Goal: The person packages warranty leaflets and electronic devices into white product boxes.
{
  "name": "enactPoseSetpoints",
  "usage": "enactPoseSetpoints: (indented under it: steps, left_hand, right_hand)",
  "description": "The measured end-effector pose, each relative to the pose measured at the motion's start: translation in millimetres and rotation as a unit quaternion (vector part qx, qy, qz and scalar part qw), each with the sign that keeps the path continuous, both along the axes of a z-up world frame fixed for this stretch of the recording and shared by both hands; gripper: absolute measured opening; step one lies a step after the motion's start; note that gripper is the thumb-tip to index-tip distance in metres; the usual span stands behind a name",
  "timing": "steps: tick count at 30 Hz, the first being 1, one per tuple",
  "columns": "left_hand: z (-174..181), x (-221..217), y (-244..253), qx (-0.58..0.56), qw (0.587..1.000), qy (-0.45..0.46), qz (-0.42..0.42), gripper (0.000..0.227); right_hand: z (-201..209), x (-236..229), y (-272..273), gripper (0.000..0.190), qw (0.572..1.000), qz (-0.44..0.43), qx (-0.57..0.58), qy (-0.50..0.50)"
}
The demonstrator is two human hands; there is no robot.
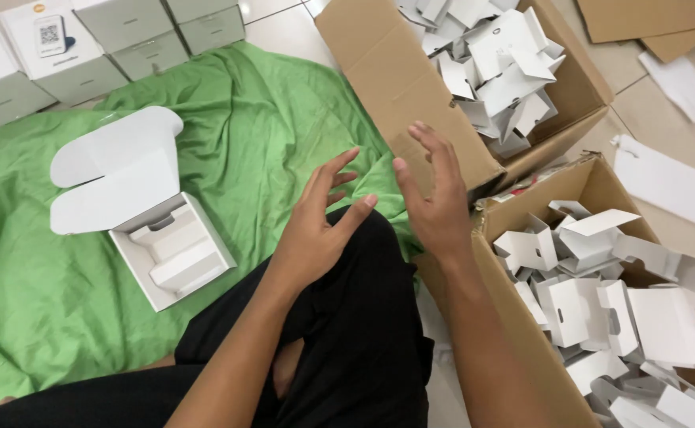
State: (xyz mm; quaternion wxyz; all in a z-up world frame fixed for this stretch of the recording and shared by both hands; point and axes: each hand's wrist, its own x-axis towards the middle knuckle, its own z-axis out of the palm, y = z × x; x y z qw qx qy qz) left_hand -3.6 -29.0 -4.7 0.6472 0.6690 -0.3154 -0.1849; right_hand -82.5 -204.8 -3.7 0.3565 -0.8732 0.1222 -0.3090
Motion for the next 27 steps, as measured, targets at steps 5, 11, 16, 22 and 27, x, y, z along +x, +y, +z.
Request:
enactPoseSetpoints:
  steps: [5,11,16,22,27]
  left_hand:
    - [-9.8,-8.3,-73.2,-0.006,0.999,0.006,-0.046,0.065]
    - [-31.5,-25.6,-127.7,-0.036,0.995,0.052,-0.082,0.071]
    - [-48.3,-27.3,-134.3,0.005,0.994,0.066,-0.082,0.069]
    - [-51.8,-24.1,-136.9,0.013,0.997,0.002,-0.073,0.066]
    - [-52.1,-22.6,-140.8,0.041,0.997,-0.010,-0.067,0.068]
  right_hand:
    - [-14.1,-9.3,-60.5,0.039,0.993,-0.106,0.020,0.038]
    - [-56.4,-9.5,-153.3,0.041,0.969,-0.211,-0.093,0.087]
    - [-49.4,10.1,-192.4,0.051,0.944,-0.254,-0.051,0.206]
    - [-73.7,19.3,-241.6,0.043,0.914,-0.209,-0.169,0.305]
    - [-31.5,-1.4,-209.4,0.041,0.927,-0.201,-0.174,0.264]
